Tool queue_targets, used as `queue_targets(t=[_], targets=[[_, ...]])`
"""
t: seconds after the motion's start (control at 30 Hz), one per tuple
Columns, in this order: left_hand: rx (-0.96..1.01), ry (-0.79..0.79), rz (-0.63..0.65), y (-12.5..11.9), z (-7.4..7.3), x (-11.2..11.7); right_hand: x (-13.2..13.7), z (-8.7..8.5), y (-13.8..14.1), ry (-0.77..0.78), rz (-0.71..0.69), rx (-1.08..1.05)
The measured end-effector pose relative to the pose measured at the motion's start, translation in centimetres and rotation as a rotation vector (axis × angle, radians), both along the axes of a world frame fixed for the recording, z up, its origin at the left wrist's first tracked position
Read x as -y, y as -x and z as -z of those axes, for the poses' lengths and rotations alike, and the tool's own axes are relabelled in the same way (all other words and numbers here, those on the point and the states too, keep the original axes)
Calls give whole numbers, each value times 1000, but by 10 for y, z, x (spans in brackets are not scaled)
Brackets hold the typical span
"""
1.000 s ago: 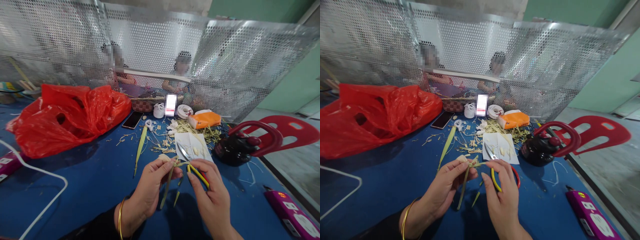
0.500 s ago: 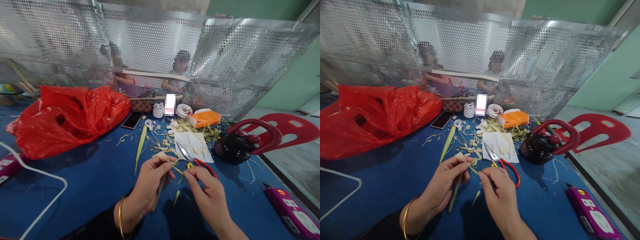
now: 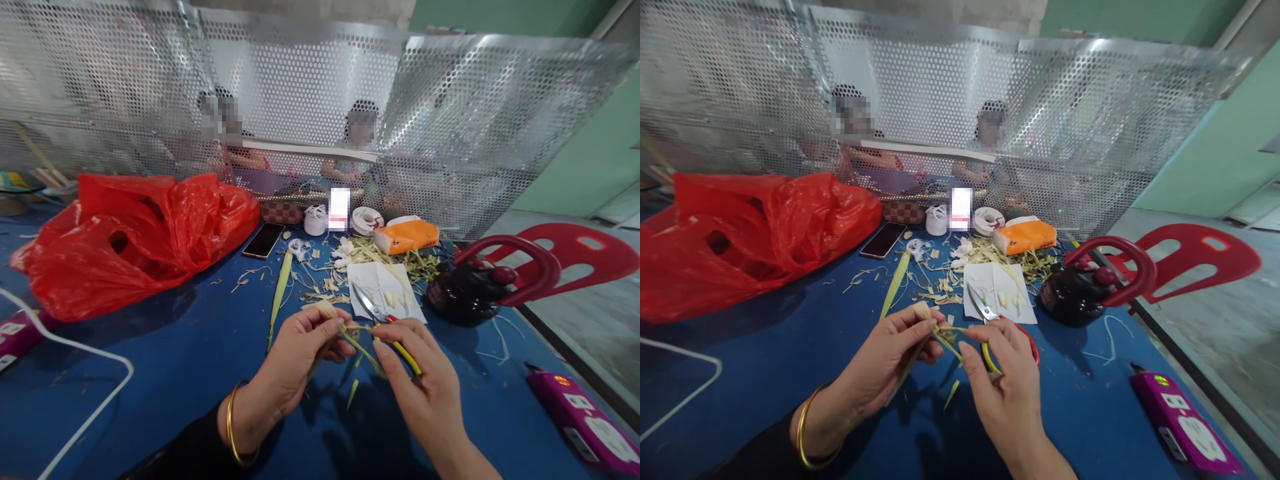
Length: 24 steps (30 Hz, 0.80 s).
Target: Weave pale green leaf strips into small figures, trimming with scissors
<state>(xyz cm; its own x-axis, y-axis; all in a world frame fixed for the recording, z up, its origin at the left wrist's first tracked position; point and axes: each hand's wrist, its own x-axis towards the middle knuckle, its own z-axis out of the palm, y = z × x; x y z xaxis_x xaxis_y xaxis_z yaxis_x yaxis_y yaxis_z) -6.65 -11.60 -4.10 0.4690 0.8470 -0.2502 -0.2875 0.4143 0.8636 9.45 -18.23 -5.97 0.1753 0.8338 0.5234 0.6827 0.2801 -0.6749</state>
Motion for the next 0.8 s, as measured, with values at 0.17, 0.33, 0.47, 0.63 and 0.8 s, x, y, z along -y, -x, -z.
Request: queue_targets(t=[0.17,0.33,0.47,0.63,0.8], targets=[[-144,-107,335,1,1,6,-4,-2,1,155,-109,-170],[-211,-134,495,-3,7,12,-5,-2,7,438,-319,-527],[-279,-137,503,-8,14,13,-4,2,8,411,-303,-743],[-407,-241,400,-8,16,16,-2,2,8,116,-237,-468],[-449,-369,374,-6,17,14,5,2,12,-26,-244,-233]])
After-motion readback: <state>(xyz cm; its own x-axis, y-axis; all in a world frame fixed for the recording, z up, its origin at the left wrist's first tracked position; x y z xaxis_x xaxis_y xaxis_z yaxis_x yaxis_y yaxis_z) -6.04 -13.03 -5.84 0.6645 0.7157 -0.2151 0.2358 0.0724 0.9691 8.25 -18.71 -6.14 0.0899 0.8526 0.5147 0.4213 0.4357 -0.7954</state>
